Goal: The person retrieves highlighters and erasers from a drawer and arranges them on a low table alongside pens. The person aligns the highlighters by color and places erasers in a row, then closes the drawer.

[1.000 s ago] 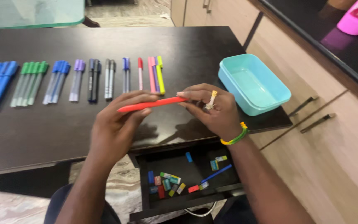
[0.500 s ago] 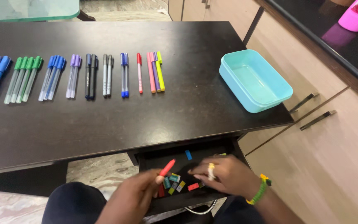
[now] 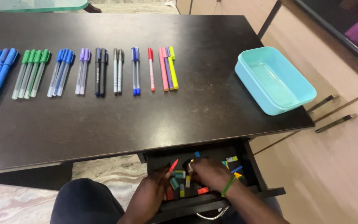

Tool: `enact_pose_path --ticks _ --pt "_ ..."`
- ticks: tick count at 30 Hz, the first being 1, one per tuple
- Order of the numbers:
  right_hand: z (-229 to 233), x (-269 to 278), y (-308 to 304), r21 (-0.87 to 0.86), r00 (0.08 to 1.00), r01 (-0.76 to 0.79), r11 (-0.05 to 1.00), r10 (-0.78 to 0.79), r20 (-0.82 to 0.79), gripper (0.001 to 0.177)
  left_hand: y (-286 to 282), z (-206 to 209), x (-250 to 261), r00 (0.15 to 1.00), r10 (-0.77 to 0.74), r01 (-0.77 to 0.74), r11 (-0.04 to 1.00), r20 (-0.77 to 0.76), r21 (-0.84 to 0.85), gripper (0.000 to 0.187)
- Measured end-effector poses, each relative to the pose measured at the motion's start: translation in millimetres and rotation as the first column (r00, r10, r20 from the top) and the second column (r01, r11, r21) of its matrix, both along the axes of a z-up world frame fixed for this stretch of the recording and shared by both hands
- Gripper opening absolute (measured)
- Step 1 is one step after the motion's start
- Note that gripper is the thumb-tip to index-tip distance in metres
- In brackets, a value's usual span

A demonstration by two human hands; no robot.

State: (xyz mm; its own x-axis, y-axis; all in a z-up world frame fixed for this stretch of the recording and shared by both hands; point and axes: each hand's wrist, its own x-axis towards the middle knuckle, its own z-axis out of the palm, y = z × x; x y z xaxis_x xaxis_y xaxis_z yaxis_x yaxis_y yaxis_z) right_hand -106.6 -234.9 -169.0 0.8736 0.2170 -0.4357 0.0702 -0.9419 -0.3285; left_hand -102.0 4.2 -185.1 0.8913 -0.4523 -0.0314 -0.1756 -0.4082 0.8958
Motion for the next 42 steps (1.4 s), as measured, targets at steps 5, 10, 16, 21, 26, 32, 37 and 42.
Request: enact_pose_path --ticks 5,10,16,21,26,32,37,42 --pt "3.5 -3.7 -5.0 0.267 0.97 -0.192 0.944 0.142 0.198 0.014 0.5 4.1 0.4 0.986 0.018 -0.019 1.0 -0.167 -0.006 0.039" --pt "22.8 -7.7 -8.0 0.147 0.99 0.142 0.979 -0.139 -0.03 0.027 -0.5 2.2 3.9 0.989 0.031 -0.039 0.998 -0.147 -0.051 0.036" --pt "15.4 -6.8 20.7 0.514 0.999 0.009 0.858 0.01 -0.034 0.017 3.9 -5.8 5.3 0.934 -0.007 -0.056 0.985 -0.357 -0.164 0.039" --pt "3.0 -2.9 50.7 0.434 0.907 -0.41 0.802 0.309 0.287 0.02 3.8 -6.4 9.8 0.897 -0.028 -0.074 0.974 -0.441 -0.213 0.041" --pt "13.4 -4.7 63.8 0.313 0.903 -0.414 0.855 0.343 0.258 0.017 7.0 -12.8 9.6 0.886 -0.096 -0.06 0.946 -0.454 -0.318 0.043" --pt "19.1 -3.5 51.4 0.273 0.998 -0.048 0.961 0.059 -0.03 0.017 7.5 -21.2 9.3 0.872 -0.055 -0.097 0.954 -0.487 -0.282 0.035" --pt "-2.2 -1.1 36.3 0.098 0.932 -0.343 0.934 0.325 0.16 0.024 8.1 -26.6 10.4 0.862 -0.128 -0.084 0.918 -0.49 -0.387 0.029" --pt "-7.1 -5.0 32.6 0.248 0.938 -0.311 0.917 0.256 0.233 0.024 8.1 -16.3 7.7 0.9 -0.08 -0.029 0.97 -0.428 -0.242 0.033"
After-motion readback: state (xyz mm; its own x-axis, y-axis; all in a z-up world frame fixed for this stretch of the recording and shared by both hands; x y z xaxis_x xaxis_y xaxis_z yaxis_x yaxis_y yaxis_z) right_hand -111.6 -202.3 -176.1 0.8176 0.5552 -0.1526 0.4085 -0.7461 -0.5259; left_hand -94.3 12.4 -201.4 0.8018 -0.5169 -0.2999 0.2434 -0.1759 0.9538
